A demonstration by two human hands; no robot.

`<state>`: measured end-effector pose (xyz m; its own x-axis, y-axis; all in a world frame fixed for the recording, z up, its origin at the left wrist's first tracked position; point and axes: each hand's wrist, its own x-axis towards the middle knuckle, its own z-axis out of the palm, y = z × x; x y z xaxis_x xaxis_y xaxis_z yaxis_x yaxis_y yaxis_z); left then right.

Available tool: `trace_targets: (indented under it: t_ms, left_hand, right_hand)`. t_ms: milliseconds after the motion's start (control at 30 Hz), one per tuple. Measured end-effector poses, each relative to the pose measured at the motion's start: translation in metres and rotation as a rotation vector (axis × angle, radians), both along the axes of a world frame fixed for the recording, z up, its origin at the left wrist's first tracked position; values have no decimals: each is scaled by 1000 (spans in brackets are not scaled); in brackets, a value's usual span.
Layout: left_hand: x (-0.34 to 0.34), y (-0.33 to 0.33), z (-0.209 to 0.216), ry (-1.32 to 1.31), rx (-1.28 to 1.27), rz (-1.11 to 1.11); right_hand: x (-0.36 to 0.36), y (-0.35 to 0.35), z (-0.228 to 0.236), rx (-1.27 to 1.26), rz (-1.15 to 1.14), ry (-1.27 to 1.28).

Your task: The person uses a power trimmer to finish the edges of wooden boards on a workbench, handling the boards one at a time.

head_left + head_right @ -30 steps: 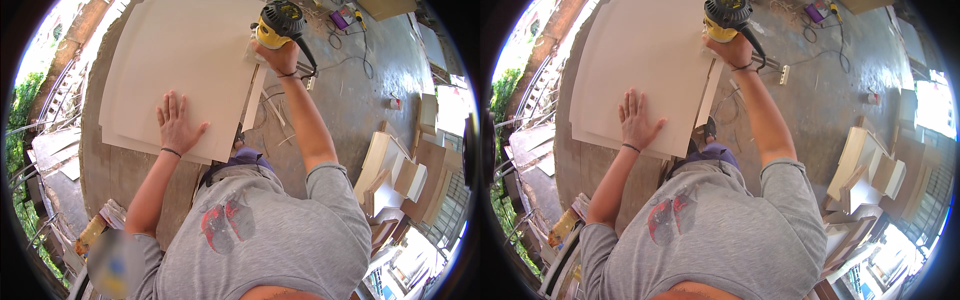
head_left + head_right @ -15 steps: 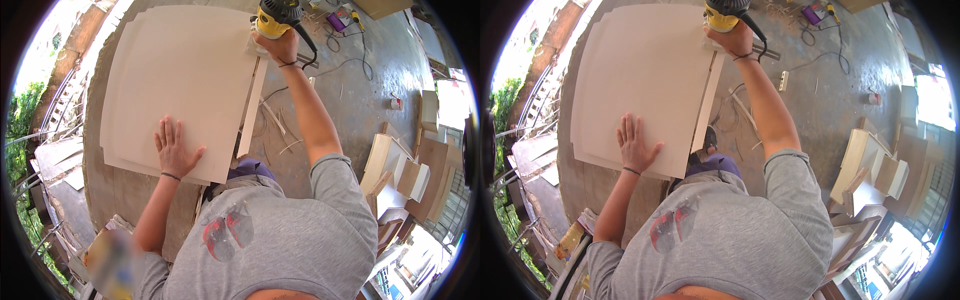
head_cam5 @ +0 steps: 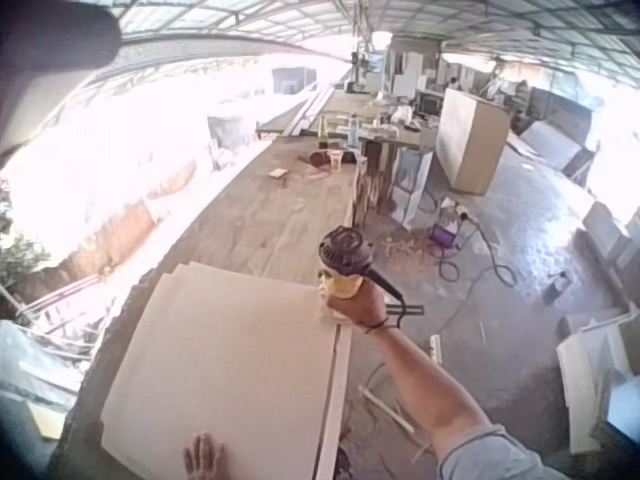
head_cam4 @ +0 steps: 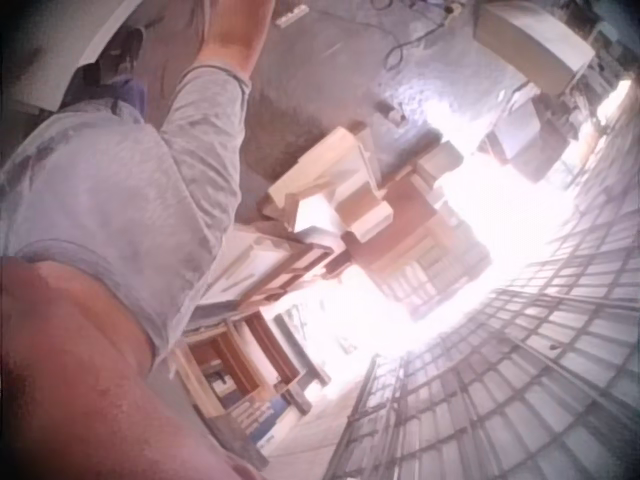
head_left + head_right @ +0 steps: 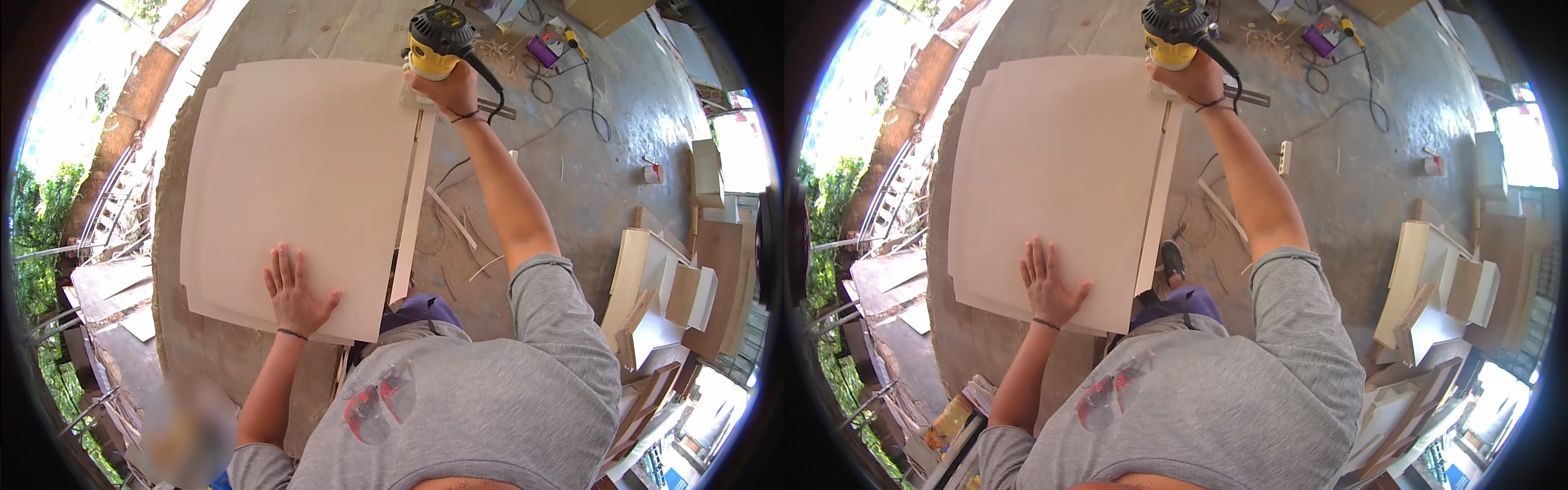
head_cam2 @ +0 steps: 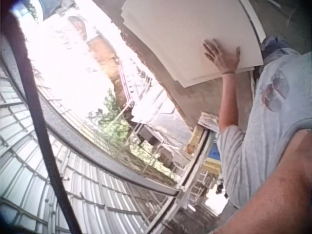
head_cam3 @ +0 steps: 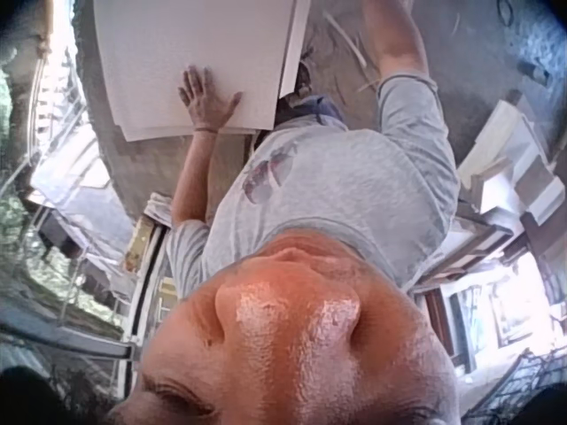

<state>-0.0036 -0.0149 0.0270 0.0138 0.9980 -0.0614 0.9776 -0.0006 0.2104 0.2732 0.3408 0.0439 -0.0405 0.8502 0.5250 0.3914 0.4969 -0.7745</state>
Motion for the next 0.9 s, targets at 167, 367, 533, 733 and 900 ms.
trace_targets:
  t_ms: [167, 367, 533, 733, 900]
  left_hand:
    - [0, 0, 1, 0, 20, 2]
    - [1, 0, 2, 10, 18, 13]
    - [0, 0, -4, 0, 56, -3]
    - [10, 5, -5, -74, 173, -4]
    - [152, 47, 19, -653, 162, -59]
  right_hand:
    - [3, 21, 6, 21, -14, -46]
    - [7, 45, 0, 80, -2, -17]
    - [24, 65, 1, 65, -63, -7]
    - [53, 37, 16, 90, -111, 54]
    - [74, -6, 55, 75, -92, -15]
